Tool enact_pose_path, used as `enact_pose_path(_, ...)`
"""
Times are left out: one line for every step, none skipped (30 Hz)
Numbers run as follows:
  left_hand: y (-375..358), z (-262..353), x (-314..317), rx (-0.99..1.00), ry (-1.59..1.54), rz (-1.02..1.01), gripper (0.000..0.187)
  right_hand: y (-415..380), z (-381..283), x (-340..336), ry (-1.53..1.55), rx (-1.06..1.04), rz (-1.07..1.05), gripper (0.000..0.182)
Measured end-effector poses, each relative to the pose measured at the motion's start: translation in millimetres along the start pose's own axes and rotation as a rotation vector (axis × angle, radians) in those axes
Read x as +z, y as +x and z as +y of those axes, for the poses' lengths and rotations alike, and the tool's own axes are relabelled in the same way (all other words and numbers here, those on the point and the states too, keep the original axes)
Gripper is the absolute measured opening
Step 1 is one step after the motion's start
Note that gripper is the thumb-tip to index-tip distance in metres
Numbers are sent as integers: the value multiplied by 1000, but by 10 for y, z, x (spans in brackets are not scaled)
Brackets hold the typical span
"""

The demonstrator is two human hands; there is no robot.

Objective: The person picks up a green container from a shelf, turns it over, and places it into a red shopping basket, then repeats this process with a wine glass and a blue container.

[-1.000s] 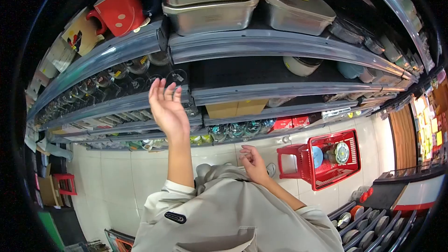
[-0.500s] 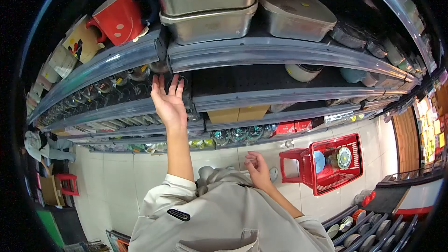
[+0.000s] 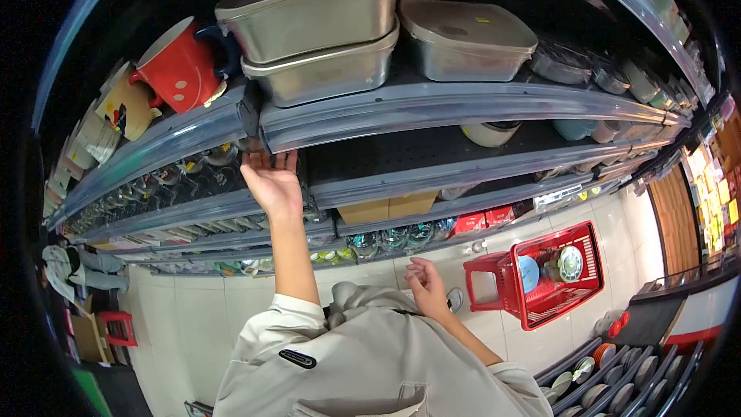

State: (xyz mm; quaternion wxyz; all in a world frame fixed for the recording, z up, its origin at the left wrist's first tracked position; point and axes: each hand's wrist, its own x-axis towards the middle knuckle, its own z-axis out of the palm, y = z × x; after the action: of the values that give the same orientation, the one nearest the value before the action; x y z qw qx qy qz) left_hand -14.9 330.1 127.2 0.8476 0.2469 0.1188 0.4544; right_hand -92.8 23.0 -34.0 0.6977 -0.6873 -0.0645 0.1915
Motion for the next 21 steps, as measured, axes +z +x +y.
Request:
enact_pose_path(32, -8, -17, -2, -17, 7, 39, -1, 7, 2, 14, -15, 13, 36)
enact_pose_path(60, -18, -32, -3, -34, 16, 39, 4, 22, -4, 15, -13, 18, 36)
enact_pose_path(80, -28, -46, -7, -35, 14, 39, 22, 40, -16, 11, -19, 26, 36)
enact_pose_path(99, -36, -48, -29, -73, 45, 38, 45, 32, -26, 7, -27, 32, 36)
enact_pose_path(119, -48, -46, -50, -112, 76, 38, 59, 22, -38, 6, -31, 34, 36)
enact_pose_path(139, -68, -52, -50, -115, 74, 38, 62, 15, -49, -15, -29, 31, 35)
enact_pose_path(150, -79, -54, -30, -142, 56, 36, 61, 15, -51, -36, -24, 28, 35)
enact_pose_path(156, -87, -67, -11, -167, 39, 34, 62, 34, -50, -35, -23, 28, 35)
enact_pose_path(165, -94, -84, -12, -163, 41, 34, 61, 64, -48, -30, -28, 20, 35)
enact_pose_path(159, -80, -57, -6, -167, 41, 33, 57, 84, -37, -26, -32, 12, 34)
enact_pose_path(152, -65, -26, 0, -171, 40, 31, 60, 104, -27, -23, -26, 11, 34)
enact_pose_path(144, -57, -1, -1, -166, 44, 31, 65, 123, -22, -12, -19, 20, 34)
enact_pose_path(140, -54, 34, 29, -154, 66, 31, 68, 129, -22, -3, -14, 29, 34)
enact_pose_path(132, -51, 74, 61, -144, 86, 30, 66, 129, -26, -4, -12, 29, 34)
enact_pose_path(115, -45, 115, 61, -144, 87, 30, 70, 128, -30, -7, -20, 26, 33)
enact_pose_path(96, -36, 156, 68, -163, 106, 27, 75, 128, -32, -10, -29, 23, 33)
enact_pose_path(91, -32, 175, 75, -182, 125, 25, 75, 130, -33, -10, -28, 21, 33)
enact_pose_path(106, -40, 164, 77, -181, 126, 25, 74, 134, -30, -6, -16, 18, 33)
enact_pose_path(121, -54, 154, 45, -220, 123, 25, 73, 137, -27, -2, -5, 17, 33)
enact_pose_path(130, -65, 143, 12, -259, 121, 25, 72, 141, -25, -2, -4, 16, 33)
enact_pose_path(136, -73, 135, 12, -259, 121, 25, 74, 141, -27, -7, -4, 17, 32)
